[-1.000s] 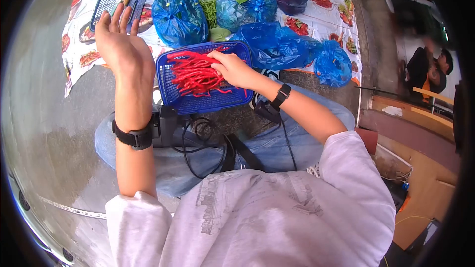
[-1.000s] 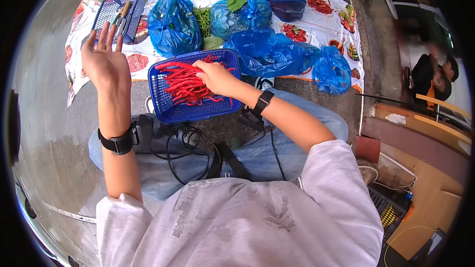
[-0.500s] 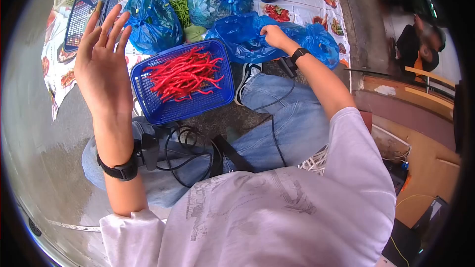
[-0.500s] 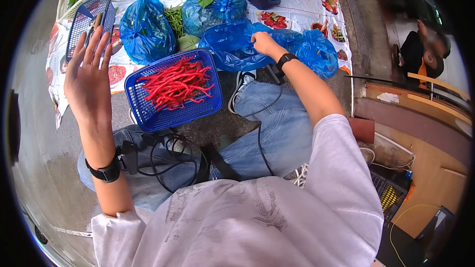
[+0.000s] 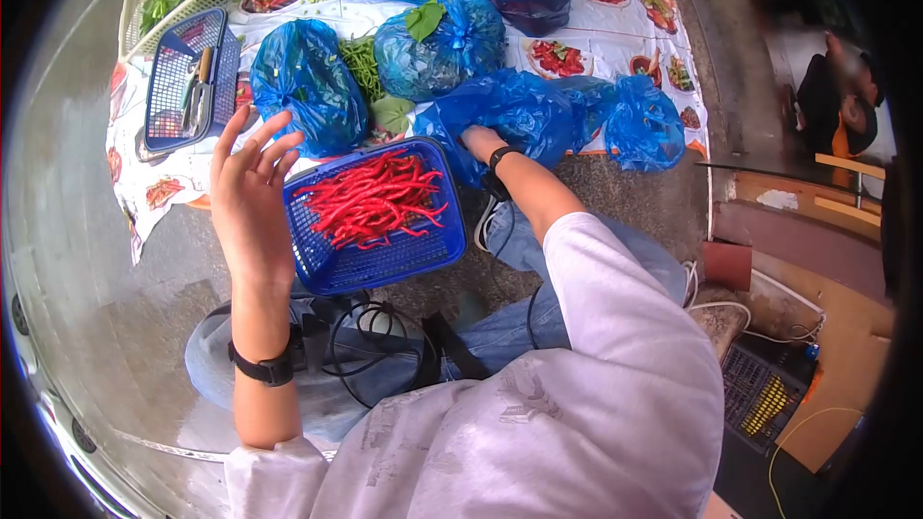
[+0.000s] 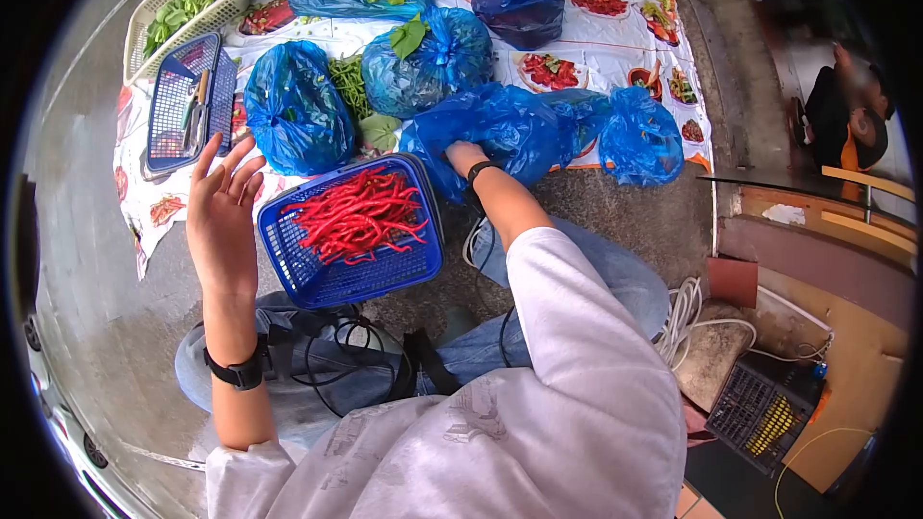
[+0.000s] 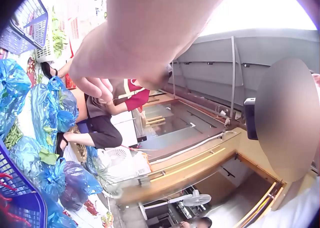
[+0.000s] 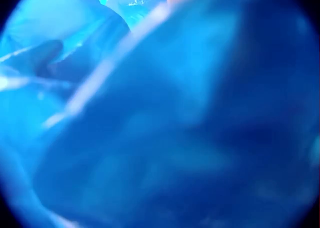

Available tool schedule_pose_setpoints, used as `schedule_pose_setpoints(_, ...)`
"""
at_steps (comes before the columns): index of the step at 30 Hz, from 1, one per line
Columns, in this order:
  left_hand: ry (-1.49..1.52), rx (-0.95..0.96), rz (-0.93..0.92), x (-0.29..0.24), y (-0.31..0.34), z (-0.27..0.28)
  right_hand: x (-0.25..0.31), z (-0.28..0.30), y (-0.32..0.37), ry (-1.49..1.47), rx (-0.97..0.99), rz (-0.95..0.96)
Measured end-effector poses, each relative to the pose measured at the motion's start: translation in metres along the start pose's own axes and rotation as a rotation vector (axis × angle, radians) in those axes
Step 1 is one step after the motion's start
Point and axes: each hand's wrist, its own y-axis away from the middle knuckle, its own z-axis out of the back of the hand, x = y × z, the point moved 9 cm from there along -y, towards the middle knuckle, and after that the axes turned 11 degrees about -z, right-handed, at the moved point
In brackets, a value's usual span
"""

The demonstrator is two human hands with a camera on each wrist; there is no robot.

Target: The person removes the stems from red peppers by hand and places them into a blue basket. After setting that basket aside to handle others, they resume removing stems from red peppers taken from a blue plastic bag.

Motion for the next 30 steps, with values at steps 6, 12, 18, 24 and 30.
schedule_pose_setpoints(6, 0.021, 0.036, 0.012, 0.004, 0.003, -0.003, -0.004, 0.040, 0.028, 0.165, 0.111, 0.063)
schedule_pose_setpoints(12, 0.017, 0.138, 0.008, 0.006, 0.007, -0.008, -0.004, 0.120, 0.060, 0.030, -0.015, 0.213)
schedule_pose_setpoints(18, -0.038, 0.162, 0.024, 0.010, 0.013, -0.014, -0.028, 0.187, 0.111, 0.283, -0.203, 0.135)
schedule_pose_setpoints(24, -0.144, 0.300, 0.054, 0.018, 0.031, -0.036, -0.019, 0.318, 0.237, 0.140, -0.420, 0.060)
schedule_pose_setpoints(30, 0.033, 0.608, 0.046, 0.032, 0.074, -0.095, 0.109, 0.281, 0.301, -1.307, 0.266, 0.322)
